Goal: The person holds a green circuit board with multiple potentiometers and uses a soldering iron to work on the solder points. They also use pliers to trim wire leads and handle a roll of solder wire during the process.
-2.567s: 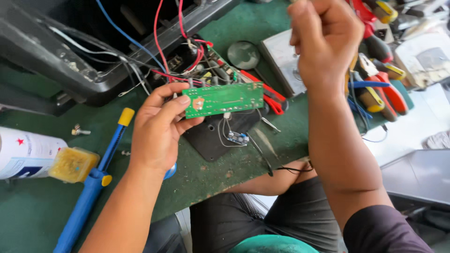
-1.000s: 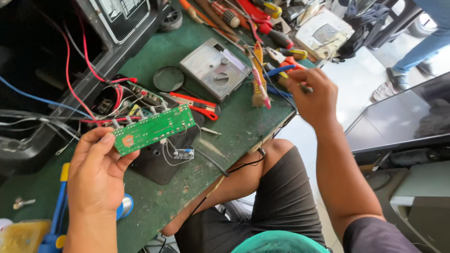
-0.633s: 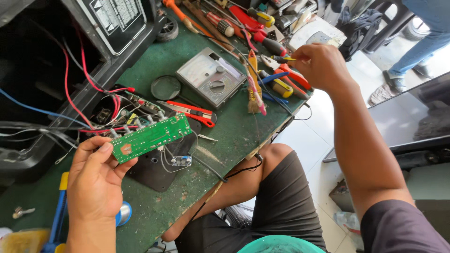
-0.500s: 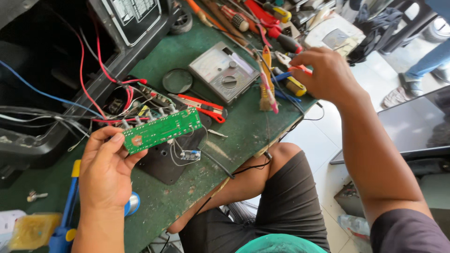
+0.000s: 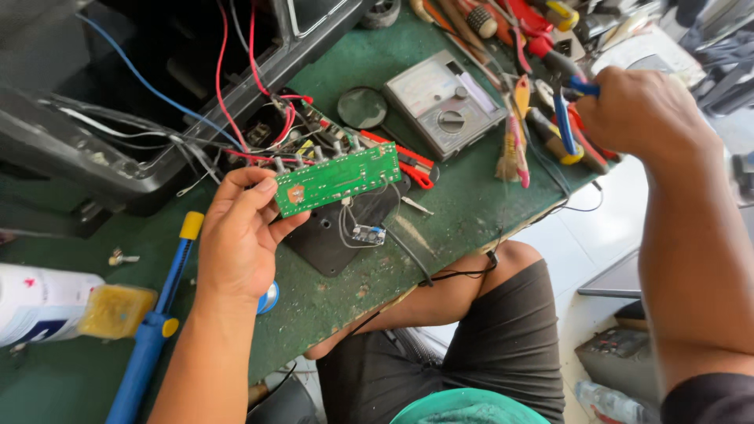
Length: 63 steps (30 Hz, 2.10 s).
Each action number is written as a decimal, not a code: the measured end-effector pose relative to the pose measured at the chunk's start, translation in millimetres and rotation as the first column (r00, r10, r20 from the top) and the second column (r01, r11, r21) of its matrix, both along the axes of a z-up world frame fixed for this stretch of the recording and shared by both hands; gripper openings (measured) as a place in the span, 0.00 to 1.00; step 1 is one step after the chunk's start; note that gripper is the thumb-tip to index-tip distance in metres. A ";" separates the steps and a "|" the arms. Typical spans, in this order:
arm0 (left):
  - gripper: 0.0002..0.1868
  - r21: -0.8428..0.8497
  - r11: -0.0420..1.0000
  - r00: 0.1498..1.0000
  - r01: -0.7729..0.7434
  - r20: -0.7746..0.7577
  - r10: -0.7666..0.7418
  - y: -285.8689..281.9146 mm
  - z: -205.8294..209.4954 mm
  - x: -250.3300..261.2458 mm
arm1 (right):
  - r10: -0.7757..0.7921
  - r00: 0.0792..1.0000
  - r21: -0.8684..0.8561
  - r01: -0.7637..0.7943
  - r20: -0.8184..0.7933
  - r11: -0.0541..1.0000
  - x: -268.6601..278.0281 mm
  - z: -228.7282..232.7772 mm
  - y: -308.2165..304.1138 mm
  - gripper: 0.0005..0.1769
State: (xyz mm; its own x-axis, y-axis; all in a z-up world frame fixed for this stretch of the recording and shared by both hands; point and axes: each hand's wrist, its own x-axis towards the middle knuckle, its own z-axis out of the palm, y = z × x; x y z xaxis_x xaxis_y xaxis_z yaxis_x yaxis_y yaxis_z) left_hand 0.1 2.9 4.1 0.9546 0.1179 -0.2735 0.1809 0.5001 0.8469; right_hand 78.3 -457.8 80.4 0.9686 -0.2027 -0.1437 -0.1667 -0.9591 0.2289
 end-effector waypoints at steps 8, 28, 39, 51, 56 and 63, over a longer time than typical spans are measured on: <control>0.03 0.017 1.000 1.000 0.023 -0.018 -0.022 -1.8 -0.8 -2.1 | -0.252 0.923 0.957 -0.276 0.290 0.092 -35.5 -43.8 -5.5 0.22; 0.03 0.023 0.992 0.978 0.128 0.163 -0.130 -8.2 -2.0 -10.7 | 0.066 0.888 0.889 -0.449 0.455 -0.088 -116.7 -81.3 184.6 0.40; 0.03 0.032 0.988 0.974 0.153 0.164 -0.156 -9.0 -2.1 -9.3 | 0.246 0.948 0.879 -0.064 0.201 -0.473 -112.9 -84.1 202.2 0.22; 0.04 0.003 0.990 0.982 0.144 0.126 -0.143 -7.3 -2.3 -8.4 | 0.492 0.865 0.512 0.469 -0.100 -0.719 -106.3 -102.3 224.2 0.22; 0.04 -0.005 0.988 0.982 0.153 0.115 -0.152 -6.4 2.5 -9.4 | 0.487 0.871 0.540 0.439 -0.061 -0.718 -108.5 -98.1 234.9 0.22; 0.05 -0.016 0.987 0.984 0.159 0.080 -0.158 -5.9 1.0 -9.7 | 0.393 0.890 0.553 0.453 -0.232 -0.699 -104.3 -104.1 242.1 0.26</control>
State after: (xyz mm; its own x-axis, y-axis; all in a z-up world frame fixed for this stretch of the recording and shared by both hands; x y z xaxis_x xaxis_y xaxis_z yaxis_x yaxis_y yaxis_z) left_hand -9.6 -2.9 5.1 0.9793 -0.0419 -0.1982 0.1930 0.4894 0.8504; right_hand -26.0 -215.7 -23.7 0.7621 0.6084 -0.2217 -0.5702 0.4683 -0.6750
